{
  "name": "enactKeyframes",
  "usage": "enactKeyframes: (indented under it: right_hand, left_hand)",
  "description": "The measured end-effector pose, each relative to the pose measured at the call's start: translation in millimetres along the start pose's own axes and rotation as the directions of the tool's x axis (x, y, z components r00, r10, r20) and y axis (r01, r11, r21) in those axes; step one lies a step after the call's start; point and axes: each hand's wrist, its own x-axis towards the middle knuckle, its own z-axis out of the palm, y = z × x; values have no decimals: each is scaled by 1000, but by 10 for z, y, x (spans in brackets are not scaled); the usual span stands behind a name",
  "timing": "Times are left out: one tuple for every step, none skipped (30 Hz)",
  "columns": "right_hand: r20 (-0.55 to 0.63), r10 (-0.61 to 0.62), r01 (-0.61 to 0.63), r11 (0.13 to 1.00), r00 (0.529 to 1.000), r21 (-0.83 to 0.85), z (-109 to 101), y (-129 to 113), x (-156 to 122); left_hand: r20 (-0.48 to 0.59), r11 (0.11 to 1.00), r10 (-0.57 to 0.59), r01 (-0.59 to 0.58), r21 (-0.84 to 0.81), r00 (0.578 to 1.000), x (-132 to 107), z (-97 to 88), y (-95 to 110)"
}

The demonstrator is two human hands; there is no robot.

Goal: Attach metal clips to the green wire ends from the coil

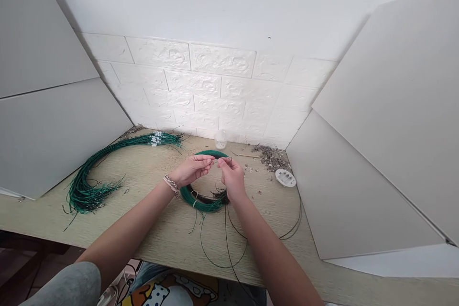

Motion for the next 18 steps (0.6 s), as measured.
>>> enactKeyframes:
  right_hand:
    - [4, -13, 13, 1000, 1000, -14, 3, -1, -3]
    - [4, -27, 27, 999, 1000, -26, 6, -1, -7]
    - [0, -43, 43, 998, 999, -37, 9, 0, -12]
    - [-10, -60, 60, 997, 998, -49, 11, 2, -16]
    - [-22, -79, 77, 995, 997, -63, 13, 3, -20]
    - [-33, -98, 95, 992, 995, -82, 14, 4, -23]
    - [-41, -119, 114, 988, 992, -105, 15, 4, -25]
    - [-43, -138, 131, 983, 990, -130, 16, 3, -28]
    - [-42, -155, 147, 977, 987, -153, 17, 2, -29]
    - [-41, -168, 159, 972, 985, -170, 18, 0, -31]
    - [-41, -178, 168, 969, 983, -180, 19, -3, -33]
    - [-43, -185, 174, 967, 982, -185, 20, -5, -34]
    - [-46, -192, 180, 966, 980, -186, 20, -7, -35]
    - [-49, -199, 187, 965, 979, -186, 19, -8, -36]
    - [-53, -206, 193, 963, 977, -188, 18, -7, -36]
    - [-55, -212, 198, 961, 976, -192, 16, -6, -36]
    - [-57, -218, 203, 959, 974, -198, 14, -4, -35]
    - [-58, -224, 208, 957, 973, -204, 11, -2, -34]
  left_hand:
    - [14, 1000, -8, 8, -3, 1000, -1, -1, -2]
    - [30, 1000, -12, 13, -5, 999, -2, -2, -4]
    - [45, 1000, -15, 16, -5, 999, -2, -3, -6]
    - [58, 1000, -18, 18, -4, 998, -1, -3, -9]
    - [68, 1000, -21, 21, -4, 997, 0, -5, -13]
    - [77, 1000, -23, 23, -5, 997, 3, -6, -17]
    - [83, 1000, -25, 25, -6, 996, 5, -8, -21]
    - [88, 1000, -25, 26, -9, 996, 8, -10, -25]
    - [92, 1000, -25, 26, -13, 995, 10, -12, -28]
    - [95, 1000, -23, 25, -19, 995, 12, -14, -30]
    - [95, 999, -21, 24, -25, 995, 13, -14, -31]
    - [93, 999, -21, 24, -30, 995, 13, -13, -31]
    - [89, 999, -20, 24, -37, 996, 12, -11, -30]
    - [83, 999, -20, 24, -44, 996, 11, -8, -29]
    - [77, 998, -19, 23, -53, 997, 9, -5, -27]
    - [73, 998, -17, 21, -62, 997, 8, -1, -27]
    - [72, 997, -14, 19, -70, 997, 7, 1, -27]
    - [73, 997, -11, 17, -78, 997, 7, 3, -28]
